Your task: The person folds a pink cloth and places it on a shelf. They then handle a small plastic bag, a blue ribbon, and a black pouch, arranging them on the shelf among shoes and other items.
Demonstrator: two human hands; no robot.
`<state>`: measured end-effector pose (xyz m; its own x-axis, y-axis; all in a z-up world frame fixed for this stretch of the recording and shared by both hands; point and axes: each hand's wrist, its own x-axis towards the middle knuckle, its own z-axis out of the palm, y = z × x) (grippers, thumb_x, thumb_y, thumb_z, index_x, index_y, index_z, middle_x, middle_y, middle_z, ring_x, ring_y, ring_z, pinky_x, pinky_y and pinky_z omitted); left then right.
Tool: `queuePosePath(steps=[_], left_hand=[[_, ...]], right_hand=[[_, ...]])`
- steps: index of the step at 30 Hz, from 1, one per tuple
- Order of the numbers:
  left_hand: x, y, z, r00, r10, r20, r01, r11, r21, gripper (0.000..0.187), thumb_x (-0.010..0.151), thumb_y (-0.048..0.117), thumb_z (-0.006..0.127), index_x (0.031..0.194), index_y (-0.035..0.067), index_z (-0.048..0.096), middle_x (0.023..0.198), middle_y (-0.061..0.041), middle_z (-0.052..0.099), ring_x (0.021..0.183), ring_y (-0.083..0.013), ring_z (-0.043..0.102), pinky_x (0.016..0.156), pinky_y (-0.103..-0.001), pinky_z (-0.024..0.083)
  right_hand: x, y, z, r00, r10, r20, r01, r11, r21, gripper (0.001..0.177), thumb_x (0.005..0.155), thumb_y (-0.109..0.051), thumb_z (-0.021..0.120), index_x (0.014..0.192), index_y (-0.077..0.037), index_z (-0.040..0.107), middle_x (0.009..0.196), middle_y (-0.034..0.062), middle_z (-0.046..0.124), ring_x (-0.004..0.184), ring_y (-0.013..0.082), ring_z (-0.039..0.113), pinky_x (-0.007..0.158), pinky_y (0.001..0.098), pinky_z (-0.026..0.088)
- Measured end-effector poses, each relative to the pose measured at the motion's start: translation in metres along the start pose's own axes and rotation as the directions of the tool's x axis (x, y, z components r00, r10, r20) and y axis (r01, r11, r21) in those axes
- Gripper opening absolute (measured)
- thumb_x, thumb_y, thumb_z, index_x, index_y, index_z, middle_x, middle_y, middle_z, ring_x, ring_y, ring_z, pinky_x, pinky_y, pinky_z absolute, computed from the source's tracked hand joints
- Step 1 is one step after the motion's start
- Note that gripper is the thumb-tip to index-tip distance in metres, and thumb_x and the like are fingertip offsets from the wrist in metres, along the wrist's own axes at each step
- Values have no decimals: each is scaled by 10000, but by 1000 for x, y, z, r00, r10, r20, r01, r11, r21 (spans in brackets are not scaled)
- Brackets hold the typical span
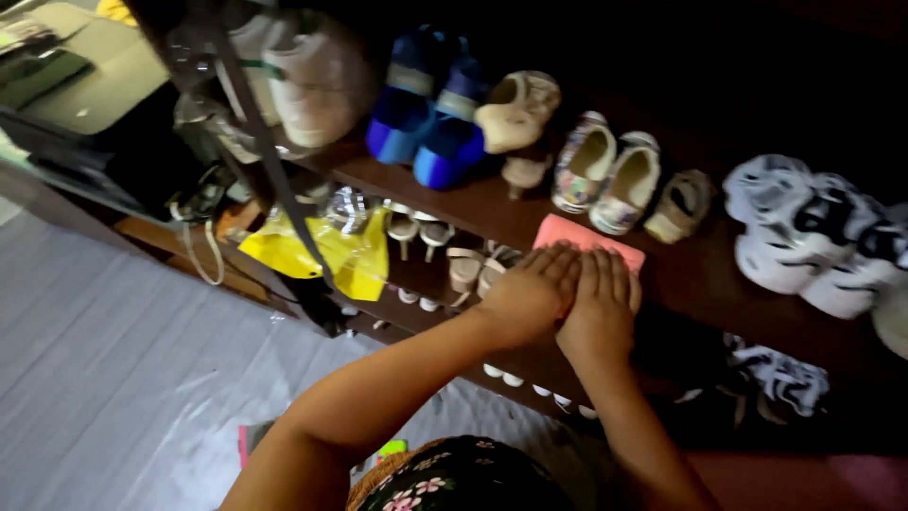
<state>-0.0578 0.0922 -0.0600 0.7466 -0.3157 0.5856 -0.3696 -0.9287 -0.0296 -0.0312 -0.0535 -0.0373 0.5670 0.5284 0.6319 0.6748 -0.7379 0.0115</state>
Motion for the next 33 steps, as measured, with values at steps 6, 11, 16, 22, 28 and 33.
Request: queuePosePath(steps=[6, 11, 16, 22, 28, 33], left_hand=[[-58, -88, -44, 1000, -16, -19, 17, 994, 104, 658, 836, 336, 692, 1387, -8, 589, 1355, -234, 621, 1308, -428, 582, 1089, -505, 484], [-103, -137, -83, 999, -43, -13, 45, 987, 155, 593, 853, 333, 685, 1341, 2, 623, 1320, -218, 645, 1281, -408, 603, 1075, -483, 490], [-136, -175, -105, 996, -82, -31, 86, 984, 158, 802, 736, 504, 745, 1369, 34, 601, 1367, -205, 626, 1318, -380, 586, 1090, -484, 486], [-153, -199, -121, 991, -130, 42, 121, 977, 173, 691, 788, 408, 678, 1359, 30, 589, 1427, -187, 597, 1383, -353, 531, 1114, -462, 450], [-142, -183, -140, 994, -108, 32, 101, 981, 163, 742, 741, 376, 728, 1365, 7, 574, 1407, -205, 599, 1329, -374, 566, 1065, -457, 486], [-76, -146, -211, 994, 50, -98, -41, 994, 98, 665, 793, 251, 605, 1395, -26, 551, 1453, -207, 585, 1315, -326, 585, 1092, -461, 447]], right_hand=[[42, -90, 24, 973, 4, 232, -15, 999, 48, 860, 644, -117, 684, 1471, -5, 474, 1501, 195, 522, 1461, 362, 405, 1215, 545, 243], [67, -162, 34, 981, -39, 193, 17, 993, 118, 826, 681, -140, 660, 1481, -41, 479, 1512, 160, 515, 1470, 324, 386, 1220, 525, 220], [81, -204, 61, 992, -109, 68, 100, 987, 129, 781, 697, -193, 675, 1452, -63, 524, 1492, 156, 543, 1448, 320, 427, 1193, 523, 281], [93, -230, 77, 990, -141, -3, 140, 980, 142, 788, 649, -148, 646, 1427, -77, 545, 1463, 144, 568, 1418, 319, 459, 1128, 527, 310], [95, -222, 57, 989, -138, 61, 126, 977, 171, 848, 599, -117, 677, 1434, -78, 533, 1433, 136, 583, 1383, 321, 478, 1127, 520, 316], [119, -195, -53, 993, -78, -93, 98, 968, 231, 616, 790, -171, 537, 1382, -6, 574, 1430, 172, 609, 1379, 335, 520, 1197, 511, 290]])
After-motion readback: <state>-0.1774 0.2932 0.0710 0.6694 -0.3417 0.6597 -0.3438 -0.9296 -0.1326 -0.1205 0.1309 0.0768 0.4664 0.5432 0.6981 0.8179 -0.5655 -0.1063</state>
